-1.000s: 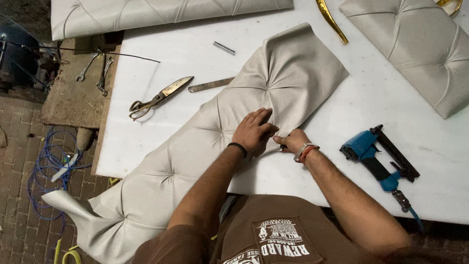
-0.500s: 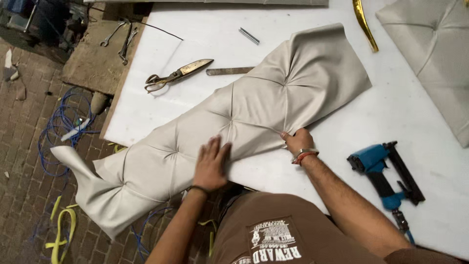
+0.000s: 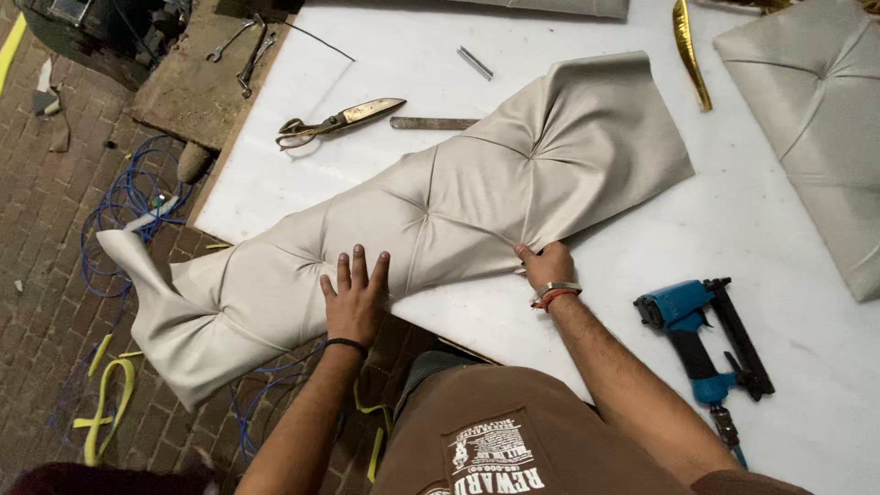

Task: The person staples a light-colored fabric onto a cushion frame using a pneumatic staple gun. They repeatedly pull and smooth the fabric to create tufted indentations, then secure the edges and corners with staples.

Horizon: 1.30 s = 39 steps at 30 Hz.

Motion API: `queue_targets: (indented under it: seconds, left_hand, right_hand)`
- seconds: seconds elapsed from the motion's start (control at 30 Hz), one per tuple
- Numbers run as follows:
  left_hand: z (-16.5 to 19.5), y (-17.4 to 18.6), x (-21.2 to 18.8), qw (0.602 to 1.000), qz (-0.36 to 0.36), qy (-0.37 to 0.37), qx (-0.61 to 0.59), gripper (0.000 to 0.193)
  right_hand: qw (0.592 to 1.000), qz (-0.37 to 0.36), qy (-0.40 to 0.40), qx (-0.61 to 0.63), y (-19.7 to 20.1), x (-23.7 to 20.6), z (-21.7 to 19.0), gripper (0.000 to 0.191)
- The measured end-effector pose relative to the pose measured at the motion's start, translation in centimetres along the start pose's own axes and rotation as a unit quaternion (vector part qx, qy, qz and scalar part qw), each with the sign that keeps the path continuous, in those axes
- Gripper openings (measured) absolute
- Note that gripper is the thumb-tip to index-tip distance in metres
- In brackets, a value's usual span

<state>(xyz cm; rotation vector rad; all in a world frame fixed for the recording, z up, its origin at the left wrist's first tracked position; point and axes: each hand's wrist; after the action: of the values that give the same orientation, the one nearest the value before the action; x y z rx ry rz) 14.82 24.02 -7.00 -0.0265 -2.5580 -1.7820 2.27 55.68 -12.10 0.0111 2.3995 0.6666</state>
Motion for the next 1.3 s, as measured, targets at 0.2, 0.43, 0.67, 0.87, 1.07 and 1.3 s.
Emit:
queue_targets:
  seconds: [0.2,0.43,0.67,0.87,1.07,1.3]
  left_hand:
    - [-1.4,3.4,0.8,0.975,-0.189,-0.023,-0.111,0.099]
    - [-0.9,5.6,1.2,0.969,-0.217,-0.025,-0.118,0.111]
    - [-1.4,5.9,2.0,0.962,-0.244,-0.02,-0.122,0.113]
    - [1.9,5.4,2.0,0.967,-0.11,0.017,-0.23,0.081]
    - [7.4,2.3,10.3,0.861,0.07,-0.137,-0.484,0.033]
    - [10.0,1.5,13.7,0.858,0.072,-0.195,-0.469,0.01]
  right_hand:
    - [0.997,0.028,0.065,0.039,0.2,1.4,0.8,0.051]
    - [0.994,-0.008,0.053,0.095,0.4,3.4,1.8,0.048]
    - [0.993,-0.004,0.066,0.101,0.4,2.9,0.7,0.049]
    - [1.0,-0.018,-0.015,0.01,1.8,0.8,0.5,0.042]
    - [0.991,-0.035,-0.001,0.132,2.2,1.0,2.1,0.041]
    - [0.952,-0.03,0.008,0.304,1.8,-0.8,2.1,0.029]
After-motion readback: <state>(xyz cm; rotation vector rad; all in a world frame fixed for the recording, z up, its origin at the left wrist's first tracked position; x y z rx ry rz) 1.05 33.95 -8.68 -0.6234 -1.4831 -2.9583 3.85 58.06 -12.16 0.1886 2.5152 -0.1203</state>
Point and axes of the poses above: each hand's wrist, its own x-axis towards the middle knuckle, its own y-axis out of the back of the hand, z = x × y, and after that the axes turned 7 degrees about x, right-handed
